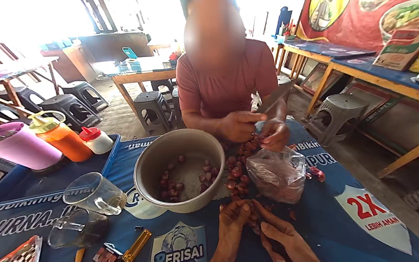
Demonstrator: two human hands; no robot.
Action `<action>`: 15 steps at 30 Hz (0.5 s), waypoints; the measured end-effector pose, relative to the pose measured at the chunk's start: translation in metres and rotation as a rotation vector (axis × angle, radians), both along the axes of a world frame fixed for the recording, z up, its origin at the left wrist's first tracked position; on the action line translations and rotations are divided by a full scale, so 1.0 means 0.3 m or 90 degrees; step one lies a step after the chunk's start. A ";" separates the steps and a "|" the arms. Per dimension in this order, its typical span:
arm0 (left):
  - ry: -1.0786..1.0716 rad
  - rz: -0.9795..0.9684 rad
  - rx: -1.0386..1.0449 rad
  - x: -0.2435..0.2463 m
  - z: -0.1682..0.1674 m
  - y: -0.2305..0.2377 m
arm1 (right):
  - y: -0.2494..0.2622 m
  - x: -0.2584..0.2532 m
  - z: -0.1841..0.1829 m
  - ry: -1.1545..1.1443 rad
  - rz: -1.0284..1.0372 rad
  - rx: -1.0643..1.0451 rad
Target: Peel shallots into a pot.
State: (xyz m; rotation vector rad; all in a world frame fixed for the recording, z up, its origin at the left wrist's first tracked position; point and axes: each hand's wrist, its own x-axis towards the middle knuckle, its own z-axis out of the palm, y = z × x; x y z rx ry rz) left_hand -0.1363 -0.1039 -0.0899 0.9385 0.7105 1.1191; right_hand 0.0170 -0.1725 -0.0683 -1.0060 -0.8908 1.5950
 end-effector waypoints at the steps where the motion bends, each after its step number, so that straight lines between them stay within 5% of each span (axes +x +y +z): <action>1: 0.001 0.003 0.001 0.001 -0.001 -0.001 | 0.000 -0.003 -0.003 0.002 -0.010 0.000; 15: 0.044 0.036 0.066 0.013 0.000 -0.016 | 0.004 -0.016 0.007 -0.009 -0.112 -0.042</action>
